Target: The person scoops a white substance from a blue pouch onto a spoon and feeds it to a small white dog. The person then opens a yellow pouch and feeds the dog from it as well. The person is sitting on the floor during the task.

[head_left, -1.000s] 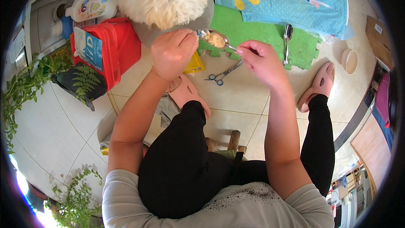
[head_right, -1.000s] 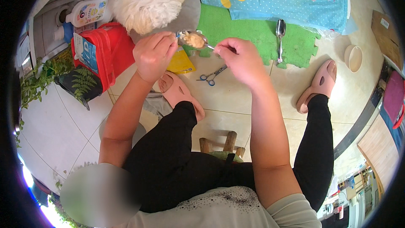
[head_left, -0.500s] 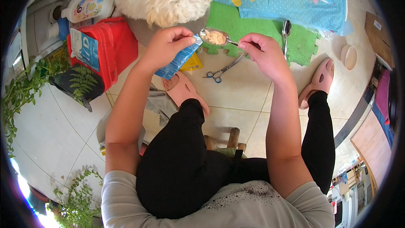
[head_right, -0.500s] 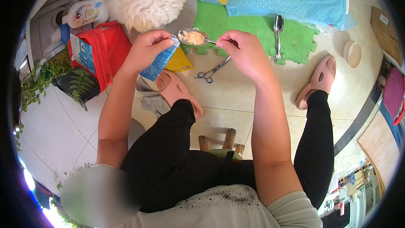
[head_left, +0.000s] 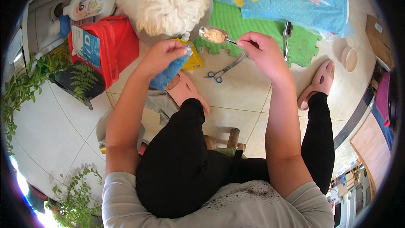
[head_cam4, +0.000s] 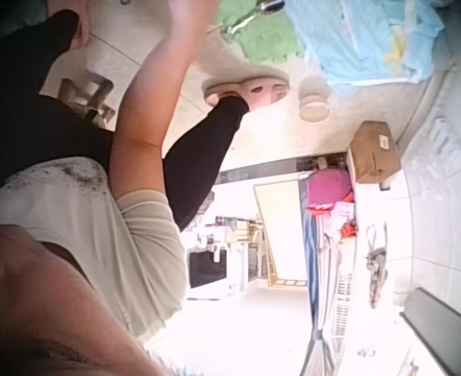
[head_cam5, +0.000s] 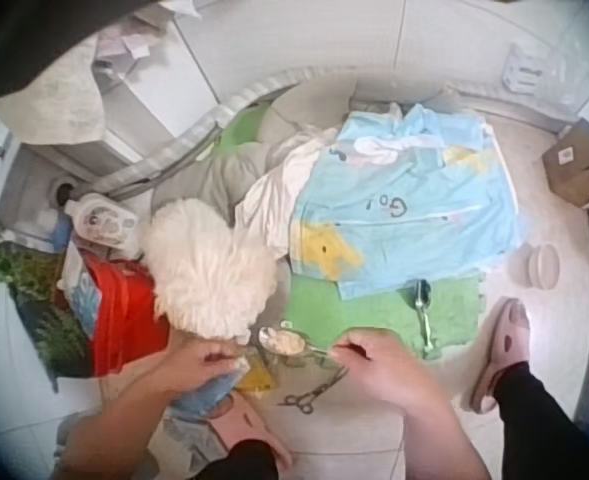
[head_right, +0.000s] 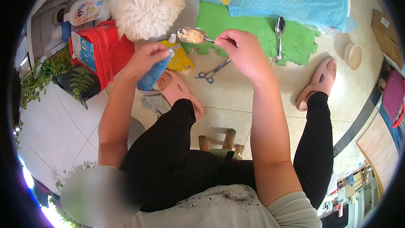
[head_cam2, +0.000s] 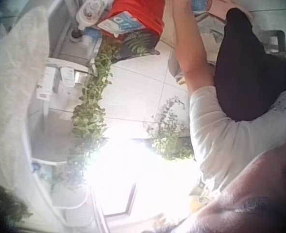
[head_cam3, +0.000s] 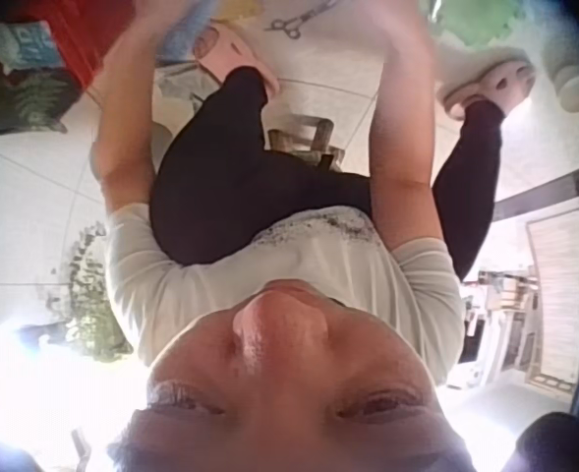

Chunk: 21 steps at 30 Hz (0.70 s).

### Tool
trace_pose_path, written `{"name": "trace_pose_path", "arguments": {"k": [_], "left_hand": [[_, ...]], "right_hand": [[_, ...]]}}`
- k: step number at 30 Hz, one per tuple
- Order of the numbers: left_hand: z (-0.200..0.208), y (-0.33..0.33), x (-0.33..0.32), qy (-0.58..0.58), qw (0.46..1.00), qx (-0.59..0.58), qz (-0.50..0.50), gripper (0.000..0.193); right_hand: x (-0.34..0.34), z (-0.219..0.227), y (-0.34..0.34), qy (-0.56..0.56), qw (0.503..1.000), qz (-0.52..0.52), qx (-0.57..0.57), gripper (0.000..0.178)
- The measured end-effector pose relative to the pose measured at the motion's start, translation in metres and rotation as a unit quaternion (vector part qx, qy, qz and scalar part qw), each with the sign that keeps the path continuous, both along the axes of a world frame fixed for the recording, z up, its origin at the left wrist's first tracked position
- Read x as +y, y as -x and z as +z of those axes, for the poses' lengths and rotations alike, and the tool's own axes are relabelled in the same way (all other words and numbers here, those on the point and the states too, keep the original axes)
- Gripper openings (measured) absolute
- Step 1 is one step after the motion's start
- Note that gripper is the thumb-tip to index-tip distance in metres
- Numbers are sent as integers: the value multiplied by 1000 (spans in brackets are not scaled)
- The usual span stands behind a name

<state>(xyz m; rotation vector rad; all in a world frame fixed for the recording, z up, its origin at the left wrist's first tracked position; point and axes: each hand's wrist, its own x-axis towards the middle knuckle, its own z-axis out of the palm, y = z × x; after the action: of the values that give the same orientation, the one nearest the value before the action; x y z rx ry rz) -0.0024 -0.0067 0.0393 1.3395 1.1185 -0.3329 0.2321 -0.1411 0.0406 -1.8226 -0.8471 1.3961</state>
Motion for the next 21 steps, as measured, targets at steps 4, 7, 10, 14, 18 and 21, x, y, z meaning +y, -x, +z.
{"name": "trace_pose_path", "arguments": {"k": [4,7,10,14,18,21], "left_hand": [[4,20,-48,81,987,-14,135,13],[-4,30,-87,104,965,-65,230,8],[-10,30,-104,94,960,-88,250,7],[-13,31,-97,31,965,-95,242,8],[-15,30,-95,51,955,-112,272,9],[-15,31,-96,48,953,-114,277,10]], "right_hand": [[9,-9,13,-3,999,4,-43,14],[18,-12,28,-9,998,-31,-53,16],[22,-15,35,8,997,-61,-44,17],[26,-17,39,24,996,-79,-24,17],[26,-21,42,27,995,-97,-4,18],[25,-24,42,30,994,-104,8,18]]}}
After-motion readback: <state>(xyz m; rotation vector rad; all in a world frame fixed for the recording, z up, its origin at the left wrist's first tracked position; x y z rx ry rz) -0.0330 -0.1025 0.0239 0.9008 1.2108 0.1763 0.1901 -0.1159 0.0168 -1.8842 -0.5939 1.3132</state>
